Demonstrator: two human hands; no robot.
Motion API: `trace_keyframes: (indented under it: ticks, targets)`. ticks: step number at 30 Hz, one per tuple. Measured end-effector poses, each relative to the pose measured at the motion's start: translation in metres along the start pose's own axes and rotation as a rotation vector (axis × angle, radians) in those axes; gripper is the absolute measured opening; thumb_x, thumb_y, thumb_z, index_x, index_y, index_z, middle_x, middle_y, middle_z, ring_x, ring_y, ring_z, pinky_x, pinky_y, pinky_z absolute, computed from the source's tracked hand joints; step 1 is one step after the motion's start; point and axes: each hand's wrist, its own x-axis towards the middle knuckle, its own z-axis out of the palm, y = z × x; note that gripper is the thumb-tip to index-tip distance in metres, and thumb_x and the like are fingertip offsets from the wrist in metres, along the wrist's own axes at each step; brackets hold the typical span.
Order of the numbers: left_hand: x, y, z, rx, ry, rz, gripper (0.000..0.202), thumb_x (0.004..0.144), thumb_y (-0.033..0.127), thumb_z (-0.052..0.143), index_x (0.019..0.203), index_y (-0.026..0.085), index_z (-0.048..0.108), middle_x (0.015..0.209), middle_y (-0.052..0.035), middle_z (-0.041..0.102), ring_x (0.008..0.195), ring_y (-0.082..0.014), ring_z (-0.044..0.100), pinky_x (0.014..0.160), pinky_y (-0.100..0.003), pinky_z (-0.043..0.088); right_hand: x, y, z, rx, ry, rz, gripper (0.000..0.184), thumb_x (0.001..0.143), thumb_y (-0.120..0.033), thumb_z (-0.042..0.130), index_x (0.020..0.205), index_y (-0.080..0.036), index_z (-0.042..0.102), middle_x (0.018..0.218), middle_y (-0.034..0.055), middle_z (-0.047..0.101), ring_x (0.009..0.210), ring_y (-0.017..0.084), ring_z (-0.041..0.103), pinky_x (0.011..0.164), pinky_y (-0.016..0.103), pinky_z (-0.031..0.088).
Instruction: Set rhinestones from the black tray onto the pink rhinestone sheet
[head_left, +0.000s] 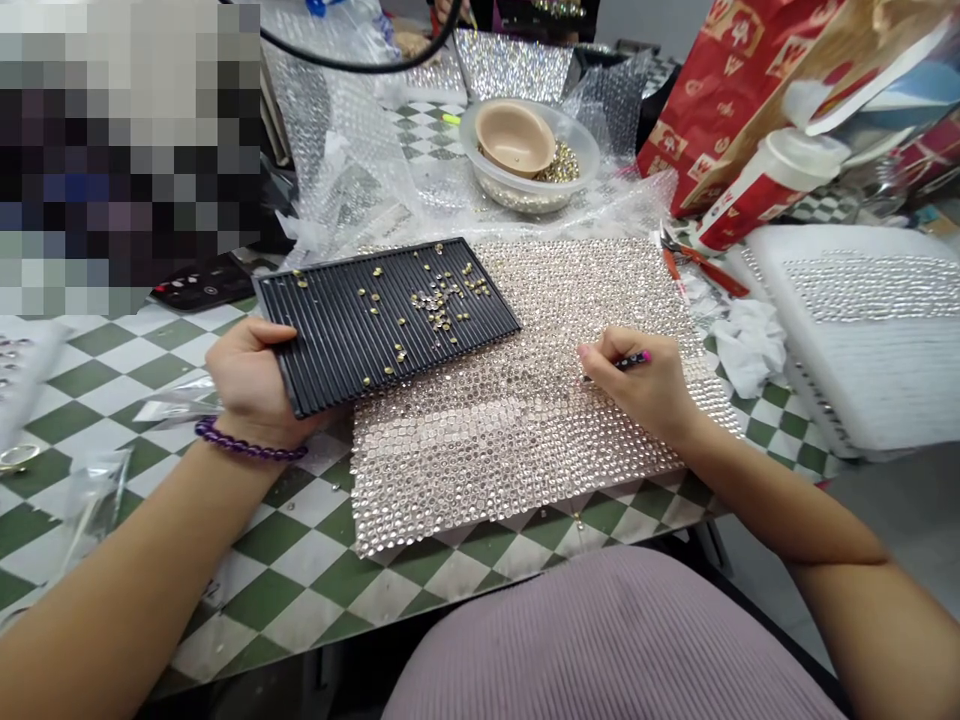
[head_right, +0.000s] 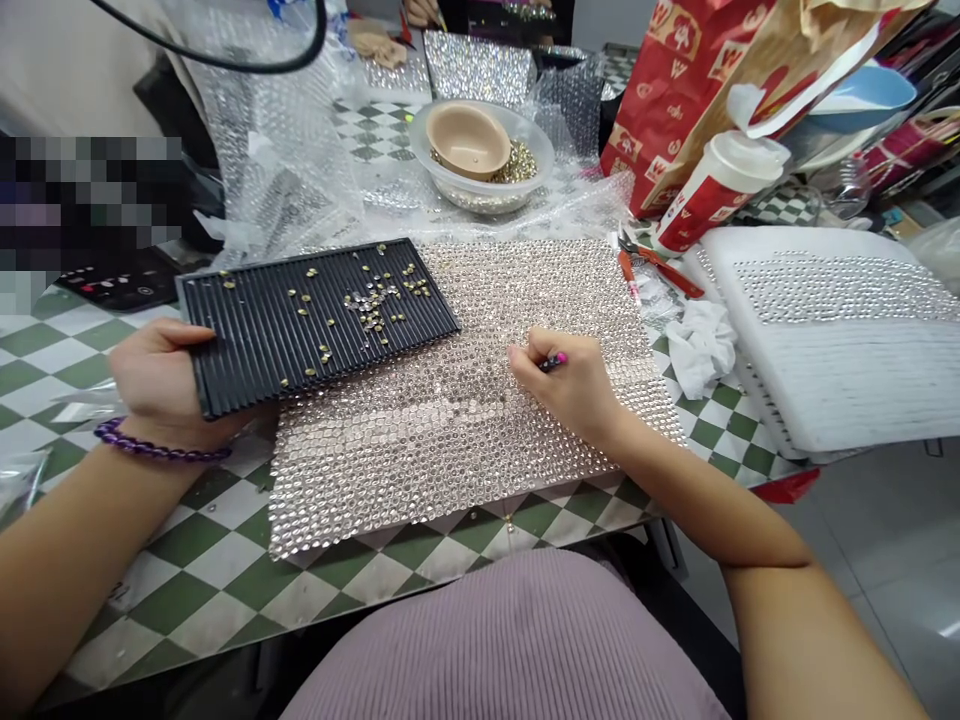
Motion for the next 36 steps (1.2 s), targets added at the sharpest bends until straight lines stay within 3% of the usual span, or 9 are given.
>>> trace_keyframes:
  ticks: [6, 10, 13, 16, 19, 22, 26, 29, 36]
  targets:
    - [0.001, 0.000, -0.002, 0.009, 0.017, -0.018, 0.045, 0.051, 0.013, 0.046, 0.094, 0.012, 0.060, 0.071, -0.0086, 0.067, 0.105, -0.0361, 0.064, 0.089, -0.059, 0.054, -0.002, 0.001, 0.002, -0.044, 0.012, -0.007, 0.039, 0.084, -0.016, 0.062, 0.053, -0.019, 0.038, 0.049, -0.0058, 0.042, 0.045, 0.006, 0.038, 0.044, 0.024, 0.029]
    - [0.001, 0.001, -0.001, -0.006, 0.018, -0.026, 0.047, 0.052, 0.014, 0.045, 0.097, 0.011, 0.059, 0.079, -0.0099, 0.070, 0.107, -0.0367, 0.063, 0.090, -0.061, 0.053, 0.001, -0.003, -0.005, 0.001, 0.059, 0.000, 0.039, 0.083, -0.016, 0.063, 0.052, -0.019, 0.039, 0.049, -0.0052, 0.043, 0.046, 0.007, 0.039, 0.046, 0.026, 0.031]
    - [0.000, 0.000, 0.000, -0.013, -0.004, -0.041, 0.043, 0.053, 0.015, 0.045, 0.094, 0.013, 0.060, 0.078, -0.0102, 0.070, 0.109, -0.0356, 0.062, 0.093, -0.059, 0.052, 0.013, -0.014, -0.017, 0.014, 0.141, -0.004, 0.038, 0.081, -0.017, 0.066, 0.051, -0.020, 0.042, 0.050, -0.0042, 0.044, 0.047, 0.008, 0.040, 0.047, 0.027, 0.031]
    - [0.000, 0.000, 0.001, -0.020, -0.005, -0.009, 0.038, 0.053, 0.015, 0.045, 0.089, 0.013, 0.060, 0.072, -0.0104, 0.068, 0.109, -0.0345, 0.062, 0.094, -0.055, 0.052, 0.038, -0.025, -0.016, 0.114, 0.095, -0.010, 0.037, 0.080, -0.022, 0.067, 0.051, -0.020, 0.043, 0.051, -0.0042, 0.044, 0.047, 0.008, 0.039, 0.045, 0.027, 0.029]
    - [0.000, 0.001, 0.001, -0.026, 0.013, -0.016, 0.037, 0.053, 0.015, 0.045, 0.087, 0.014, 0.060, 0.070, -0.0105, 0.068, 0.107, -0.0343, 0.063, 0.092, -0.053, 0.053, 0.072, -0.027, 0.011, 0.189, 0.062, -0.057, 0.036, 0.080, -0.026, 0.066, 0.053, -0.021, 0.043, 0.052, -0.0043, 0.042, 0.049, 0.008, 0.038, 0.046, 0.027, 0.029]
    - [0.000, 0.001, 0.002, -0.021, 0.017, -0.045, 0.040, 0.053, 0.016, 0.045, 0.089, 0.014, 0.060, 0.072, -0.0109, 0.069, 0.105, -0.0349, 0.064, 0.090, -0.054, 0.054, 0.107, -0.018, 0.055, 0.342, 0.056, -0.051, 0.034, 0.078, -0.022, 0.067, 0.057, -0.021, 0.041, 0.054, -0.0047, 0.043, 0.052, 0.008, 0.038, 0.051, 0.027, 0.033]
    - [0.001, 0.001, 0.001, -0.016, 0.009, -0.050, 0.040, 0.053, 0.017, 0.045, 0.090, 0.014, 0.060, 0.078, -0.0111, 0.070, 0.106, -0.0344, 0.064, 0.090, -0.054, 0.054, 0.139, -0.005, 0.104, 0.334, 0.101, 0.007, 0.049, 0.081, -0.024, 0.069, 0.052, -0.022, 0.029, 0.050, -0.0064, 0.031, 0.053, 0.008, 0.032, 0.057, 0.029, 0.032]
    - [0.000, 0.001, 0.000, 0.015, 0.013, -0.050, 0.038, 0.053, 0.017, 0.045, 0.088, 0.013, 0.060, 0.079, -0.0116, 0.070, 0.107, -0.0342, 0.063, 0.091, -0.053, 0.054, 0.141, -0.004, 0.117, 0.252, 0.092, -0.022, 0.053, 0.081, -0.021, 0.068, 0.051, -0.022, 0.025, 0.050, -0.0072, 0.025, 0.053, 0.008, 0.027, 0.057, 0.029, 0.028]
    - [0.000, 0.000, -0.002, 0.031, -0.002, -0.019, 0.038, 0.053, 0.017, 0.046, 0.088, 0.011, 0.061, 0.078, -0.0114, 0.067, 0.108, -0.0339, 0.061, 0.093, -0.051, 0.053, 0.129, -0.008, 0.118, 0.227, 0.126, -0.259, 0.044, 0.083, -0.028, 0.061, 0.055, -0.023, 0.029, 0.054, -0.0074, 0.027, 0.053, 0.007, 0.027, 0.058, 0.028, 0.025]
